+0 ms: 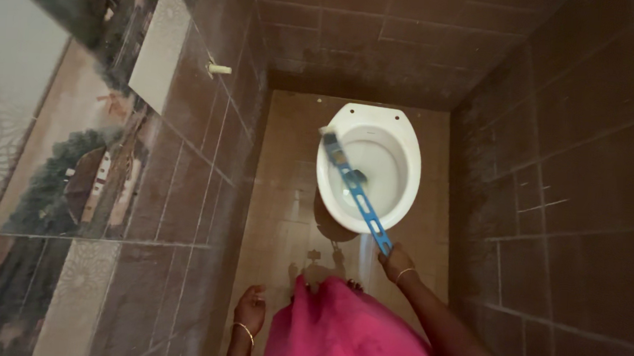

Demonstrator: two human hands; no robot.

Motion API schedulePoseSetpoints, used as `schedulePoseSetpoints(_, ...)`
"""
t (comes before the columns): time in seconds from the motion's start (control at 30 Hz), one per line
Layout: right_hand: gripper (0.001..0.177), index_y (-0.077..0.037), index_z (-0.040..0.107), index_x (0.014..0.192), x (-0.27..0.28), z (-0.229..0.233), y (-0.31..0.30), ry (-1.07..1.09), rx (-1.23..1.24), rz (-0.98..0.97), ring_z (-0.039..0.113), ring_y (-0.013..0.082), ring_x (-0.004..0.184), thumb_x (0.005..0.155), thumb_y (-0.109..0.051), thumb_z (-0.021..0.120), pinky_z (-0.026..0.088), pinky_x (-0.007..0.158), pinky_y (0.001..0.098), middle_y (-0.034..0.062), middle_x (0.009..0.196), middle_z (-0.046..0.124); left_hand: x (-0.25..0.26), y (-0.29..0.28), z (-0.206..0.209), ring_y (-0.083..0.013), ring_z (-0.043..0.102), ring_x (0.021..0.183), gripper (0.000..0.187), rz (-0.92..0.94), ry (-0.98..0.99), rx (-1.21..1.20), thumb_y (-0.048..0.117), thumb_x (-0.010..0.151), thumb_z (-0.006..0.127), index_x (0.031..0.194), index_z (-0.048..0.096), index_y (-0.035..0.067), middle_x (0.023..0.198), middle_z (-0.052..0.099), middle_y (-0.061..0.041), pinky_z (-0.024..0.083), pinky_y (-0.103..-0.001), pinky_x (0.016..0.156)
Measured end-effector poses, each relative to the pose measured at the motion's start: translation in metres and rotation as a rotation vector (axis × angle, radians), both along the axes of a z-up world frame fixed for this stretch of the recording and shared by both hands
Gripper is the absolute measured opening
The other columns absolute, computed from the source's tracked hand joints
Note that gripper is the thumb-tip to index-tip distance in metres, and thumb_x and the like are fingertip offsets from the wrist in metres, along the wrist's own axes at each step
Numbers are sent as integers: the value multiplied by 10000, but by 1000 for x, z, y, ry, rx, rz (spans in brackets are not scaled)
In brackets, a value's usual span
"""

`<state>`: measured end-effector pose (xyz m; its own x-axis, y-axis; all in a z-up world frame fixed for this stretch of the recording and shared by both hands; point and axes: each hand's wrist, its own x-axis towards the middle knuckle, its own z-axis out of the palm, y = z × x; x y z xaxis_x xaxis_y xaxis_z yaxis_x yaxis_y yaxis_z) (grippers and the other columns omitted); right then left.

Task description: The person scrubs the inside of a white toilet bowl using a blue toilet brush. They repeatedly dip the brush into the water and scrub the bowl's interior surfaces. At one point, they pour water from a white plastic jug into the bowl to aid the cleaning process.

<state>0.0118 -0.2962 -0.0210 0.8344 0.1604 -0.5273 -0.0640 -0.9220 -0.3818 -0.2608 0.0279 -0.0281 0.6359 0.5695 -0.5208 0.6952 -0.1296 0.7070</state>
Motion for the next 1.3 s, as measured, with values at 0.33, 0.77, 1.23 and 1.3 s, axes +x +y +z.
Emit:
schedulePoseSetpoints(0.33, 438, 42, 611, 1023, -16, 5, -31, 74, 73, 24, 717, 352, 710, 914, -375, 687, 570, 656, 457, 218, 793, 715, 106, -28, -5, -164, 656, 838, 314, -67, 71, -399, 126, 1002, 595, 1311, 643, 95, 1080, 705, -66, 561, -329, 691)
schedulePoseSetpoints(0.77, 440, -99, 500, 842, -21, 56, -40, 1010, 727, -682, 359, 88, 410, 1031, -496, 491, 282, 376, 253, -42, 528, 386, 224, -206, -46, -419, 680, 1010, 490, -1090, -136, -11, 421, 1085, 367, 1091, 707, 68, 1056, 718, -222, 531, -505, 896)
schedulePoseSetpoints(1.23, 343, -170, 567, 874, 5, -3, 7, 905, 766, -554, 421, 118, 414, 1032, -467, 503, 340, 390, 257, -6, 598, 544, 216, -193, -40, -303, 720, 814, 888, -559, -211, -526, 762, 957, 250, 1255, 615, 10, 955, 741, -189, 563, -416, 645)
schedulePoseSetpoints(1.3, 419, -131, 549, 840, -7, 2, 8, 1047, 731, -444, 458, 122, 435, 1069, -471, 459, 360, 396, 259, 11, 612, 555, 206, -186, -40, -298, 675, 740, 939, -454, -12, -807, 806, 995, 289, 1248, 621, -35, 926, 720, -196, 535, -381, 586)
